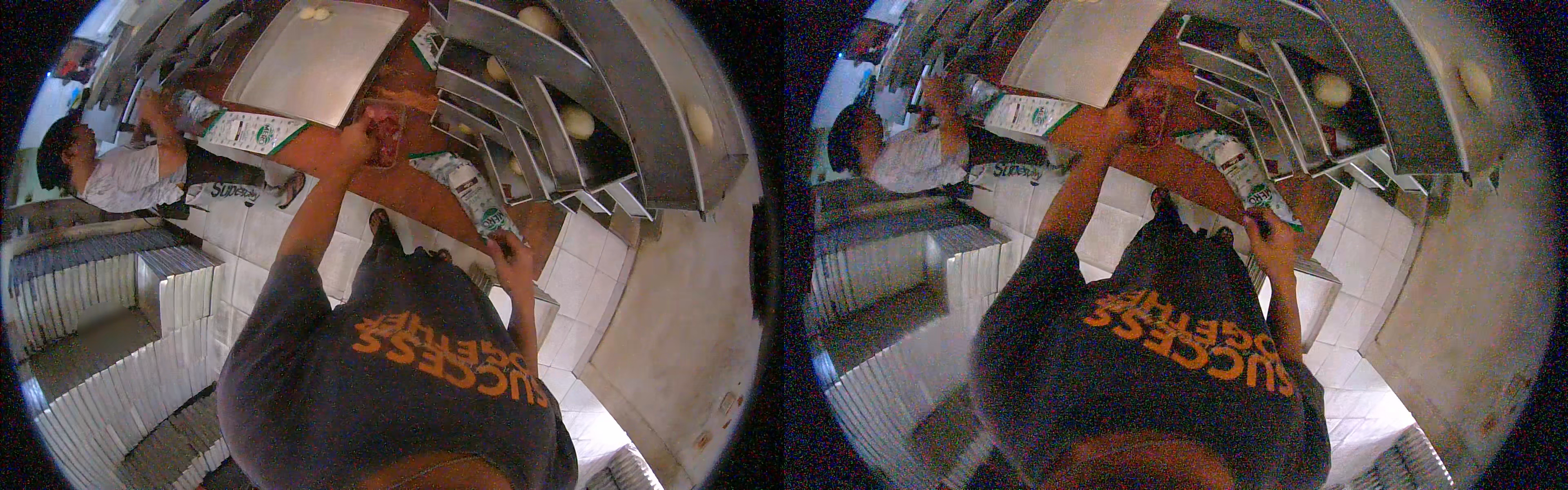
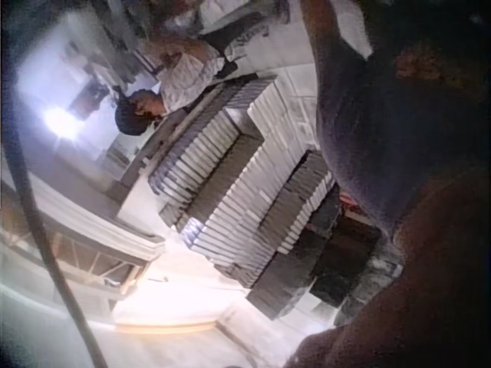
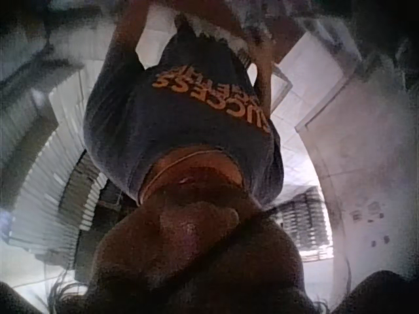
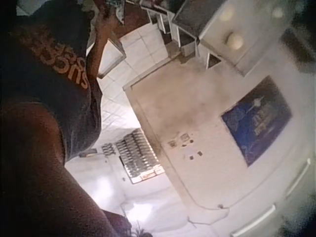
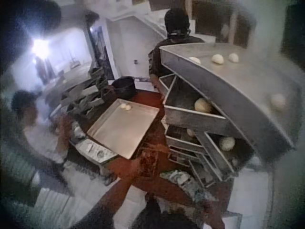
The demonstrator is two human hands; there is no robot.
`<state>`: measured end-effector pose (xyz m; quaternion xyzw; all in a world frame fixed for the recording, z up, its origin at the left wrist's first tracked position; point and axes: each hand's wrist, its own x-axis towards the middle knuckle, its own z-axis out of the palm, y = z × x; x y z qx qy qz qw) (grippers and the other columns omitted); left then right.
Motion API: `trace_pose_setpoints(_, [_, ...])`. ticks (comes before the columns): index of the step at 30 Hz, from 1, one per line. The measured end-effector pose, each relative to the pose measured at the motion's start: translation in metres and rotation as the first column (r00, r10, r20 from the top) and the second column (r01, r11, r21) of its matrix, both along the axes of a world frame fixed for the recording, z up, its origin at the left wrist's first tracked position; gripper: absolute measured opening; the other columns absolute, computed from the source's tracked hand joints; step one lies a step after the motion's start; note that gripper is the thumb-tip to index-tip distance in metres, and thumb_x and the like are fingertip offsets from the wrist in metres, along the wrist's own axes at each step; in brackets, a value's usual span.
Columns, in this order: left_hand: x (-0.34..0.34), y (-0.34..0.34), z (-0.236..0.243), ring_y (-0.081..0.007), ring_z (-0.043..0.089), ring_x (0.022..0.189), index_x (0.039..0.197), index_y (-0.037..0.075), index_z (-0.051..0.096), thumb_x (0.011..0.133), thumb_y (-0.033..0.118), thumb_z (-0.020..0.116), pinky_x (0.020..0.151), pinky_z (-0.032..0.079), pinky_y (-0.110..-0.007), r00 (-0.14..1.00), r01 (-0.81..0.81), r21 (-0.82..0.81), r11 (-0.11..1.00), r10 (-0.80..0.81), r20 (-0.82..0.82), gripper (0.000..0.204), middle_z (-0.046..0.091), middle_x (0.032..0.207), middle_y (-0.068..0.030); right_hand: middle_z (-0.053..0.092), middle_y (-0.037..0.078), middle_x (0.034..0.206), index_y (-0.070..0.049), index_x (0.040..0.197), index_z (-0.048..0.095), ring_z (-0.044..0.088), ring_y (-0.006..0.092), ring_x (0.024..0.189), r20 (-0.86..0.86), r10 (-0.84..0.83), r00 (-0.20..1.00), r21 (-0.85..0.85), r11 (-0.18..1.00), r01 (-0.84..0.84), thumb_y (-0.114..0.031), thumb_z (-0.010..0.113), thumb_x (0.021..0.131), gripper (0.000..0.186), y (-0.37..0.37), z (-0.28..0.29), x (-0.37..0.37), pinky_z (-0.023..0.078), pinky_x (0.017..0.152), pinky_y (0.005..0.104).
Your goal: The person prepares dough balls by filling them with a mixture and then places them onto metal baking trays, stacking the trays as they are filled.
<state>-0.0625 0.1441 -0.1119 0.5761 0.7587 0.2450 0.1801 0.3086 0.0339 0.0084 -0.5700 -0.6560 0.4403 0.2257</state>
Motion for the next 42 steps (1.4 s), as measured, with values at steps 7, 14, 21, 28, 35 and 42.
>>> trace_pose_setpoints(7, [-0.011,-0.026,0.031,-0.0339,0.059,0.08,0.099,0.0,0.054,0.074,0.023,0.059,0.071,0.047,-0.039,0.969,-0.174,0.164,0.971,0.139,0.206,0.034,0.061,0.087,-0.0187,0.062,0.014,0.083,0.0,0.093,0.058,0.059,0.0219,0.075,-0.092,0.146,0.985,0.014,0.989,-0.145,-0.024,0.057,0.079,0.028,0.031,-0.007,-0.029,0.046,0.07,0.0317])
trace_pose_setpoints(14, [-0.012,-0.03,0.028,-0.031,0.059,0.082,0.095,-0.002,0.055,0.074,0.025,0.06,0.071,0.047,-0.036,0.949,-0.199,0.145,0.969,0.154,0.274,0.035,0.06,0.088,-0.0198,0.06,0.01,0.085,0.0,0.093,0.058,0.055,0.0149,0.081,-0.136,0.368,0.92,0.031,0.93,-0.367,-0.02,0.057,0.079,0.024,0.047,0.0,-0.086,0.042,0.073,0.0275])
trace_pose_setpoints(21, [-0.021,-0.038,0.001,-0.0225,0.059,0.08,0.106,-0.003,0.049,0.072,0.009,0.062,0.071,0.047,-0.031,0.873,-0.305,0.361,0.881,0.107,0.476,0.038,0.06,0.09,-0.0145,0.061,0.016,0.092,-0.001,0.102,0.056,0.058,0.0238,0.085,-0.178,0.387,0.905,-0.055,0.914,-0.401,-0.029,0.058,0.078,0.037,0.042,-0.023,-0.087,0.044,0.078,0.0335])
trace_pose_setpoints(28, [-0.011,-0.048,0.045,-0.0133,0.054,0.077,0.107,0.0,0.05,0.074,-0.003,0.057,0.071,0.046,-0.024,0.64,-0.352,0.301,0.886,-0.006,0.768,0.034,0.056,0.087,-0.0058,0.06,0.016,0.096,0.002,0.103,0.054,0.057,0.0262,0.089,-0.244,0.258,0.935,0.033,0.966,-0.258,-0.03,0.059,0.077,0.042,0.078,-0.045,-0.13,0.043,0.081,0.0336])
trace_pose_setpoints(35, [0.01,-0.052,0.082,-0.0156,0.055,0.092,0.109,-0.003,0.048,0.072,-0.006,0.057,0.081,0.044,-0.026,0.671,-0.368,0.26,0.893,0.062,0.739,0.038,0.057,0.1,-0.01,0.062,0.012,0.09,0.0,0.094,0.06,0.058,0.0234,0.086,-0.259,0.194,0.946,0.083,0.98,-0.179,-0.024,0.063,0.075,0.031,0.128,-0.029,-0.234,0.044,0.08,0.0328])
trace_pose_setpoints(42, [-0.002,-0.054,0.071,-0.0216,0.055,0.092,0.107,-0.001,0.05,0.071,0.001,0.063,0.075,0.049,-0.028,0.518,-0.299,0.224,0.928,-0.04,0.855,0.038,0.057,0.1,-0.0116,0.064,0.009,0.084,-0.002,0.091,0.063,0.058,0.017,0.076,-0.33,0.11,0.938,0.121,0.99,-0.074,-0.019,0.065,0.072,0.025,0.125,-0.046,-0.254,0.045,0.072,0.0305])
